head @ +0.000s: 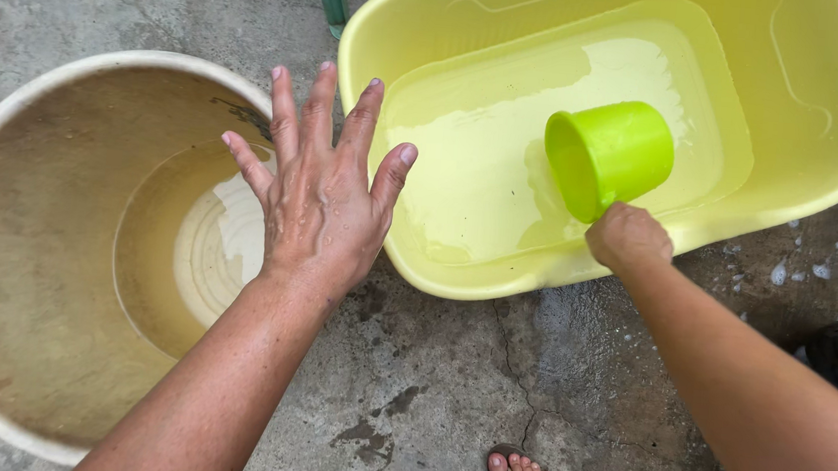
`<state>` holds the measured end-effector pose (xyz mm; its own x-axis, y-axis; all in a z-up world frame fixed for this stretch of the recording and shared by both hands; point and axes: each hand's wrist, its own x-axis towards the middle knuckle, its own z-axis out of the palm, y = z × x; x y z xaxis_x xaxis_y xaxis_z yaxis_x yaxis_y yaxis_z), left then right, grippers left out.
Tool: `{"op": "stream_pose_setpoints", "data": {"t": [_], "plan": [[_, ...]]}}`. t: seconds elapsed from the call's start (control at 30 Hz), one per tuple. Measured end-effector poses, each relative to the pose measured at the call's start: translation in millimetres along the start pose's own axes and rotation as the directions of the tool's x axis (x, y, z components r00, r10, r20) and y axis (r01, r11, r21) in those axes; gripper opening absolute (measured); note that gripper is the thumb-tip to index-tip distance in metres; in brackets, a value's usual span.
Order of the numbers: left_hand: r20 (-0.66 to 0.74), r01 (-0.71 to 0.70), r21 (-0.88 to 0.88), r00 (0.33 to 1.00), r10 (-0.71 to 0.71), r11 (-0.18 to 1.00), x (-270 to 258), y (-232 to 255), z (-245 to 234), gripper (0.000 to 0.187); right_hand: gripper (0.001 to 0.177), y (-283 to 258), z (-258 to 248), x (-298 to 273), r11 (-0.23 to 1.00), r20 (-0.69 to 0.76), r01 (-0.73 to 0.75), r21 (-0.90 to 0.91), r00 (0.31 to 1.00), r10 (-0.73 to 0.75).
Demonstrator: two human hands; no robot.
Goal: The person washes a motorcycle by hand, using a cloth to scrub soapy water onto the frame and pouring water from a basin using a green dipper to rinse the surfaces.
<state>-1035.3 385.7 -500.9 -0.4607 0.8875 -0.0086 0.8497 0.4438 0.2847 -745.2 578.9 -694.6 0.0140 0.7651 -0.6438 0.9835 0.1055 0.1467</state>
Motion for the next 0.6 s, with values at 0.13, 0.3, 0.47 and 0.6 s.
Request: {"op": "stream_pose_setpoints", "data": {"t": [0.13, 0.3, 0.47, 0.6], "plan": [[-0.008, -0.005, -0.019, 1.000, 0.005, 1.000, 0, 0, 1, 0.066, 0.035, -31, 30, -6, 0.998, 0.041, 0.058, -0.023, 0.998, -0.057], [-0.008, 0.014, -0.027, 1.000, -0.014, 1.000, -3, 4, -7, 0.065, 0.030, -56, 50, -18, 0.930, 0.053, 0.289, 0.229, 0.950, -0.308], [0.035, 0.066, -0.055, 0.997, -0.064, 0.996, -17, 15, -41, 0.064, 0.030, -40, -9, -65, 0.556, 0.285, -0.031, 0.831, 0.881, -0.378], [0.058, 0.124, -0.105, 0.991, -0.118, 0.987, -20, 38, -82, 0.067, 0.027, -19, -70, -127, 0.481, 0.307, -0.037, 0.876, 0.811, -0.497]]}}
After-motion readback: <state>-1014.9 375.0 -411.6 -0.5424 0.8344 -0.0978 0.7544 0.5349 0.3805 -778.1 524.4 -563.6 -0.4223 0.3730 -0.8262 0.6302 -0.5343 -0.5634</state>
